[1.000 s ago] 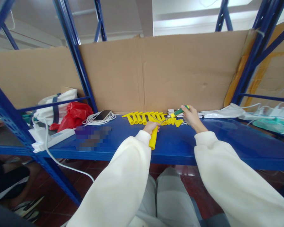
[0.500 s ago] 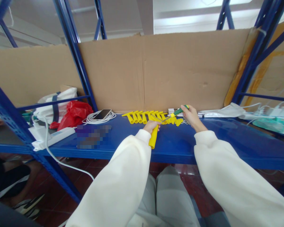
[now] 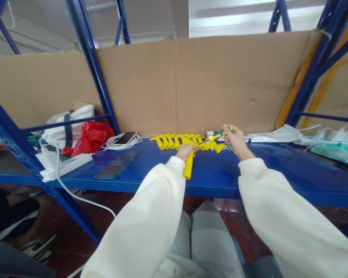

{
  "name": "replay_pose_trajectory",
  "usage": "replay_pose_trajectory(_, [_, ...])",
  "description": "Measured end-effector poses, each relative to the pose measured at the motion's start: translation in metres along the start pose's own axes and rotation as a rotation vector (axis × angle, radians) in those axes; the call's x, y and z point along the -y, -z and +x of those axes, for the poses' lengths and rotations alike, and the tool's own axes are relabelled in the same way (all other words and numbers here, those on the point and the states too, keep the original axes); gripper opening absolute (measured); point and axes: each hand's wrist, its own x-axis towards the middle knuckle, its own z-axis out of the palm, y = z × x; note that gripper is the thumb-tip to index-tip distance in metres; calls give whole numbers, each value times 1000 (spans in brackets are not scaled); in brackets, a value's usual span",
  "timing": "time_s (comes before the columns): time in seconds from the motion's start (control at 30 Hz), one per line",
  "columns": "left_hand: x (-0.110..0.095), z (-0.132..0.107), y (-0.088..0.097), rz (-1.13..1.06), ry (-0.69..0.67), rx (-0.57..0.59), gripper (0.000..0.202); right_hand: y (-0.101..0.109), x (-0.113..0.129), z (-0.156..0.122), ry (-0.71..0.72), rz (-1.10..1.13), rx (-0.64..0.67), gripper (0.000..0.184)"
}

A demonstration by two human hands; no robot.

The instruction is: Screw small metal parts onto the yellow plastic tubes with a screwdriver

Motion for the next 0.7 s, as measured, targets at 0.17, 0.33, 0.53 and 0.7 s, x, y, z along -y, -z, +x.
replay_pose_trajectory(0.17, [2,4,1,7,-33,-23,19,-1,8,-2,-83,108,69,51])
replay_pose_trajectory(0.33, [2,6,2,25,-47,-58,22,0,6,0,-106,84,103,48])
replay_pose_trajectory(0.53, [1,5,1,23,-78,-75,30,1,0,4,-61,34,-26,47])
replay_pose_trajectory(0.7, [1,5,1,53,-74,-99,26,1,3,0,-46,23,-23,50])
